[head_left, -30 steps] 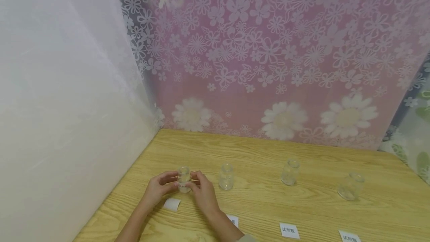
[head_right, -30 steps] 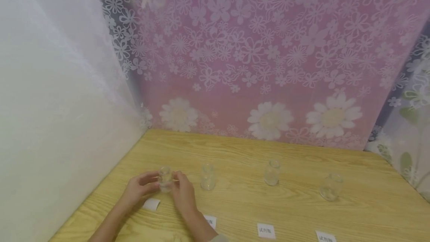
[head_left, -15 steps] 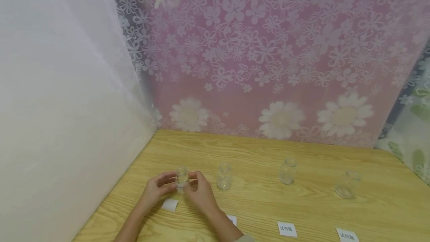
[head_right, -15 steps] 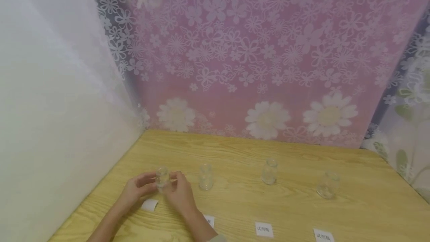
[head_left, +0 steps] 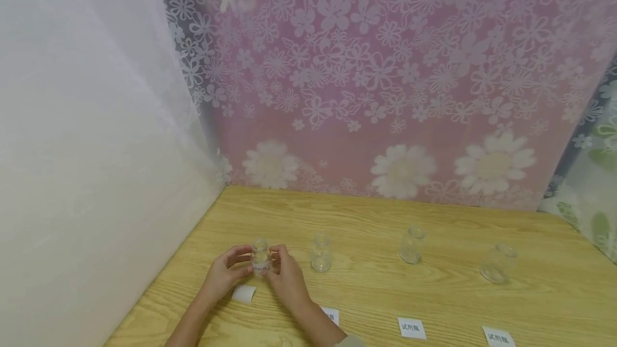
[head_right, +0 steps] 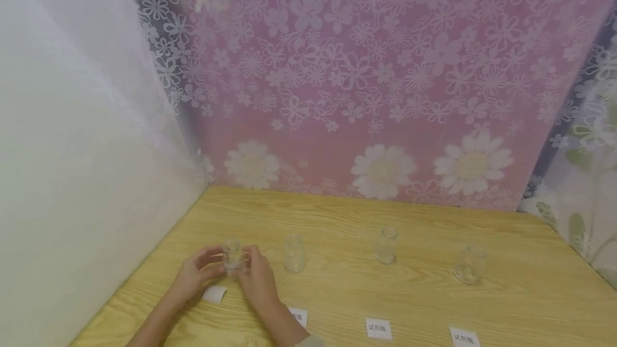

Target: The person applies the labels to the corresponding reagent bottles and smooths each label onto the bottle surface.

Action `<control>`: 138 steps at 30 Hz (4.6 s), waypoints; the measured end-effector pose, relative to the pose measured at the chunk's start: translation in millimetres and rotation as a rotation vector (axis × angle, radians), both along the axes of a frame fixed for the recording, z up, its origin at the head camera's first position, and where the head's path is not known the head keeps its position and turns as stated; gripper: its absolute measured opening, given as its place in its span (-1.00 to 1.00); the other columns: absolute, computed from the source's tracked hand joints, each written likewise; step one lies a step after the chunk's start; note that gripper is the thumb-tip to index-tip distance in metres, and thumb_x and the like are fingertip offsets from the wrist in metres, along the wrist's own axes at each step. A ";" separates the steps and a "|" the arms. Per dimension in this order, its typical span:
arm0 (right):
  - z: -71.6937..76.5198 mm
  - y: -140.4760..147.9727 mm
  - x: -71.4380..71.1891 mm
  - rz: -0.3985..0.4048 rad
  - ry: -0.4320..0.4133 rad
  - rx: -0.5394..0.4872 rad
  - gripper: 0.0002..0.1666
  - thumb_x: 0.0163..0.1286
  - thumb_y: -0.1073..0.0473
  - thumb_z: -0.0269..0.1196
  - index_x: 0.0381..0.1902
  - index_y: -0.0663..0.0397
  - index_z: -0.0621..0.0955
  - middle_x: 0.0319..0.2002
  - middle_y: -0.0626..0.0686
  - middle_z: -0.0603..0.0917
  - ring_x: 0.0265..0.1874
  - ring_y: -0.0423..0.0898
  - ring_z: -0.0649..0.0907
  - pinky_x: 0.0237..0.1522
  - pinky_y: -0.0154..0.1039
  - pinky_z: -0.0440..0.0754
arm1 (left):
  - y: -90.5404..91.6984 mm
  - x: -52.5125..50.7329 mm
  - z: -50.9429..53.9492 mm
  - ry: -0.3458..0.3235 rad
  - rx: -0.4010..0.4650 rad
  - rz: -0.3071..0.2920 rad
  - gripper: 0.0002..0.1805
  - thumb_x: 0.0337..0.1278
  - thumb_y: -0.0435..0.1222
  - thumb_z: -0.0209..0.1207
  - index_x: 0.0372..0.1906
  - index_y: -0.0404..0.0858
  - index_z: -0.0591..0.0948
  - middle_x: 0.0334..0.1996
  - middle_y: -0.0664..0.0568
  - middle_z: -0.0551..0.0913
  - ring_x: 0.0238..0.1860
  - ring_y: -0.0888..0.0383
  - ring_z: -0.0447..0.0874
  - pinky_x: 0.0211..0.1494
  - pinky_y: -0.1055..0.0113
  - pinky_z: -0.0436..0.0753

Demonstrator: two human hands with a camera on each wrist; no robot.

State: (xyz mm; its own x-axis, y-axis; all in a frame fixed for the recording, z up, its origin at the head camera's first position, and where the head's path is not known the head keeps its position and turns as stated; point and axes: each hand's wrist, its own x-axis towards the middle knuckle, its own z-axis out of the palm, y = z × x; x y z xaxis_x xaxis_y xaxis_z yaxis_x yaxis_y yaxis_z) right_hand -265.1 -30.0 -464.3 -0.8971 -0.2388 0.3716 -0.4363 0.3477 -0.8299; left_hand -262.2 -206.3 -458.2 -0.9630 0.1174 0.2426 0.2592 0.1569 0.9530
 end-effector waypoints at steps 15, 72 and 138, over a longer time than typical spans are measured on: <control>1.7 6.4 -0.8 0.014 0.041 -0.052 -0.57 0.15 0.44 0.26 -0.02 0.10 0.47 -0.14 0.16 0.62 -0.20 0.03 0.62 -0.16 -0.23 0.57 | -2.0 -0.6 -1.1 0.067 -0.028 -0.039 -0.50 -0.02 -0.51 0.25 0.09 -0.50 0.41 0.06 -0.34 0.44 0.04 -0.25 0.42 -0.05 0.32 0.54; 8.5 5.6 2.7 0.071 -0.118 -0.233 -0.75 0.29 0.27 0.20 -0.08 0.15 0.48 -0.10 0.18 0.55 -0.17 0.05 0.59 -0.25 -0.26 0.60 | -5.2 0.0 -1.8 0.031 0.021 -0.103 -0.53 0.11 -0.44 0.18 0.11 -0.52 0.36 0.08 -0.37 0.39 0.08 -0.27 0.37 -0.08 0.23 0.57; 16.2 122.3 -1.1 -0.045 -0.032 -0.161 -0.47 0.38 0.19 0.11 0.22 0.32 0.30 0.18 0.32 0.34 0.11 0.29 0.37 0.06 0.13 0.38 | 138.2 15.2 29.9 0.153 0.069 -0.045 -0.50 0.25 -0.41 0.05 0.22 -0.52 0.23 0.19 -0.41 0.24 0.15 -0.37 0.21 0.13 -0.12 0.32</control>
State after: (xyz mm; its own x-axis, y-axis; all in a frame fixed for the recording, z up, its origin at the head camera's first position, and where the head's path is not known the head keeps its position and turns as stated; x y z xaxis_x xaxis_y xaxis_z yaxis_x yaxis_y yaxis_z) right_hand -266.2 92.3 -448.1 -0.9176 -0.1381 0.3727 -0.3956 0.2275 -0.8898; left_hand -247.0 -68.1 -428.4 -0.9082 0.1377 0.3952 0.4076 0.0777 0.9098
